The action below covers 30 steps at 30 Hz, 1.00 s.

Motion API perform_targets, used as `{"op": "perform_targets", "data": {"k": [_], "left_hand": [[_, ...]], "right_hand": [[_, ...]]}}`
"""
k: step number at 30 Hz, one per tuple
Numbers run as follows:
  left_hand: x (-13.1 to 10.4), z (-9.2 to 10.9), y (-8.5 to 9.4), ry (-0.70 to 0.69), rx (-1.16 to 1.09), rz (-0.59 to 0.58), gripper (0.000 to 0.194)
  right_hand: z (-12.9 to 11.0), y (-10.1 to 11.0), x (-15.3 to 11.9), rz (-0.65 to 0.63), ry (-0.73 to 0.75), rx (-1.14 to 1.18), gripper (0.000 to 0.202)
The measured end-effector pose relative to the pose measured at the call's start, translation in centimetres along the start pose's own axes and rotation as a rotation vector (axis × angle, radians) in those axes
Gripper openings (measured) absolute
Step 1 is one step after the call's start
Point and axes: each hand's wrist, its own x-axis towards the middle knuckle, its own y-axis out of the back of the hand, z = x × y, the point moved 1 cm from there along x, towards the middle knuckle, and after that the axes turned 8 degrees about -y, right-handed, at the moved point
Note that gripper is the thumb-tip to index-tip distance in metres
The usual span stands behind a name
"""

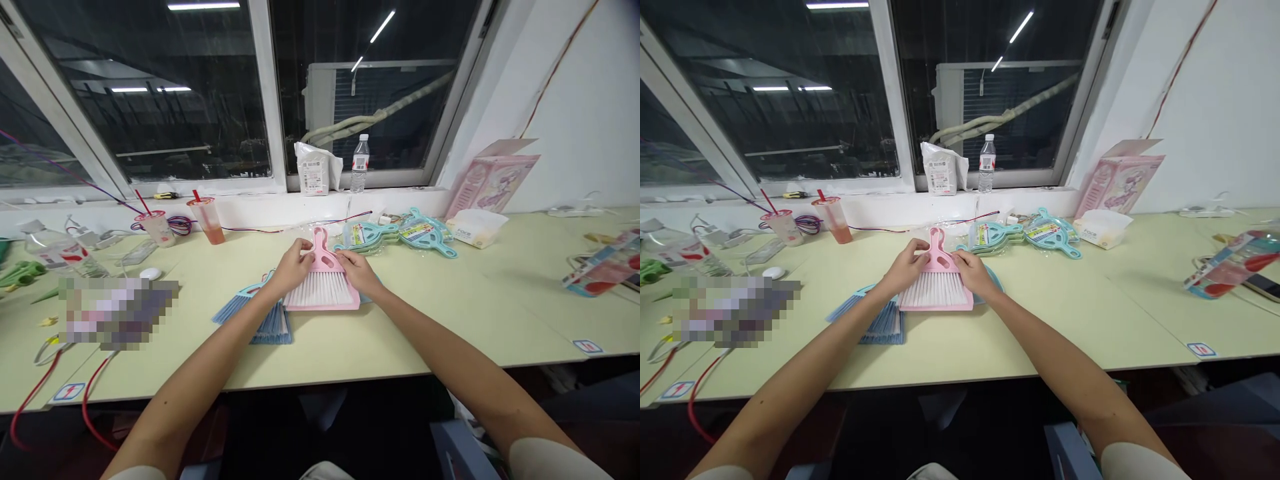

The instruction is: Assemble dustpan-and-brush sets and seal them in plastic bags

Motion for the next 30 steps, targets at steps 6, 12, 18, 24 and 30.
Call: {"op": "perform_targets", "data": {"k": [6,12,18,24,30], "left_hand": [[-1.5,0.0,0.0,0.109,-0.169,-0.248,0.026],[-2.2,0.6,-0.3,-0.011,0.086,-0.187,0.030],[-2.7,1.6,-0.7,-0.032,0.147,-0.185,0.031],[-2.9,2.0,-0.6,-0.058,0.151,-0.150,0.031],[-3.1,3.3,-0.5,-0.013,0.180,-0.111,0.032]], "right_hand": [[-0.9,-0.2,-0.4,-0.148,-0.057,-0.003,0.038],[-1.3,-0.3,-0.6,-0.383,-0.181,0.003,0.042],[-0.8,-0.7,-0.6,-0.296,-0.116,-0.010,0.050],[-1.2,-1.0,-1.0,-0.218,-0.051,-0.052,0.049],[-1.6,-0.9,-0.9,-0.212,-0.030,-0.049,0.051]]}}
